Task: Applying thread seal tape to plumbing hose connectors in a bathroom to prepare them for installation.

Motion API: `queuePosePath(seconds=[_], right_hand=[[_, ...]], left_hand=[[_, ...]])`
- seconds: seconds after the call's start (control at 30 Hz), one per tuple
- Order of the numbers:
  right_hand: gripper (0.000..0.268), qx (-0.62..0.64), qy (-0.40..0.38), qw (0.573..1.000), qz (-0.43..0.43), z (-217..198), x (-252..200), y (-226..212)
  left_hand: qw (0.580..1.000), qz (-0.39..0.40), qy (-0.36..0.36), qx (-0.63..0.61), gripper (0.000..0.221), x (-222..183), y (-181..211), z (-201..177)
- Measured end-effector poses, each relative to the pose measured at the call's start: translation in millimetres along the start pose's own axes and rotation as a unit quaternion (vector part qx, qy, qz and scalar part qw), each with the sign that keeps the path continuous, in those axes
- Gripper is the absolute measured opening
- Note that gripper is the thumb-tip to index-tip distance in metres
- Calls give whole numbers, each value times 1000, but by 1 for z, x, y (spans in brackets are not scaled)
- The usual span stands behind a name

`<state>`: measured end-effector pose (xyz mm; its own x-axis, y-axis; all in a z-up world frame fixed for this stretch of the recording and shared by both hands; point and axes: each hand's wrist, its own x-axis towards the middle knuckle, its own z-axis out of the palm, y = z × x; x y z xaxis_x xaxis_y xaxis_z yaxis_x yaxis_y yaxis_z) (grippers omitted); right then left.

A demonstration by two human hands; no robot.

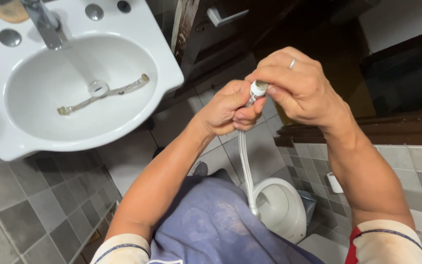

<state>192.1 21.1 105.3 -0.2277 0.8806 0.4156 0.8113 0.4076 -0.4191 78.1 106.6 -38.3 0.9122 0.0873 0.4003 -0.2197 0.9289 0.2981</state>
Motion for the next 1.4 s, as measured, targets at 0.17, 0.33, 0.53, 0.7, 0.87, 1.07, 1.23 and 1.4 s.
queuePosePath(seconds=[0.17,0.33,0.53,0.7,0.87,1.07,1.23,1.4], right_hand=[[26,-84,3,996,13,-9,-10,8],[24,-100,2,994,35,-20,-30,23],[26,-104,1,993,54,-47,-38,32],[23,-98,6,986,136,-21,-92,14],[29,19,103,948,300,43,-157,-17],[29,-16,93,923,373,58,-183,-66],[28,4,97,933,346,42,-196,-76],[34,35,143,926,348,14,-222,-81]], left_hand=[[995,-86,5,55,48,18,6,-14],[995,-98,-4,-2,39,37,-8,-15],[988,-122,24,87,50,73,-6,-2],[941,-132,162,266,63,36,-47,-2],[816,-66,191,542,21,-32,-82,22],[808,-115,230,529,31,-52,-91,41],[823,-116,276,483,33,-56,-119,48],[775,21,547,316,37,-50,-101,2]])
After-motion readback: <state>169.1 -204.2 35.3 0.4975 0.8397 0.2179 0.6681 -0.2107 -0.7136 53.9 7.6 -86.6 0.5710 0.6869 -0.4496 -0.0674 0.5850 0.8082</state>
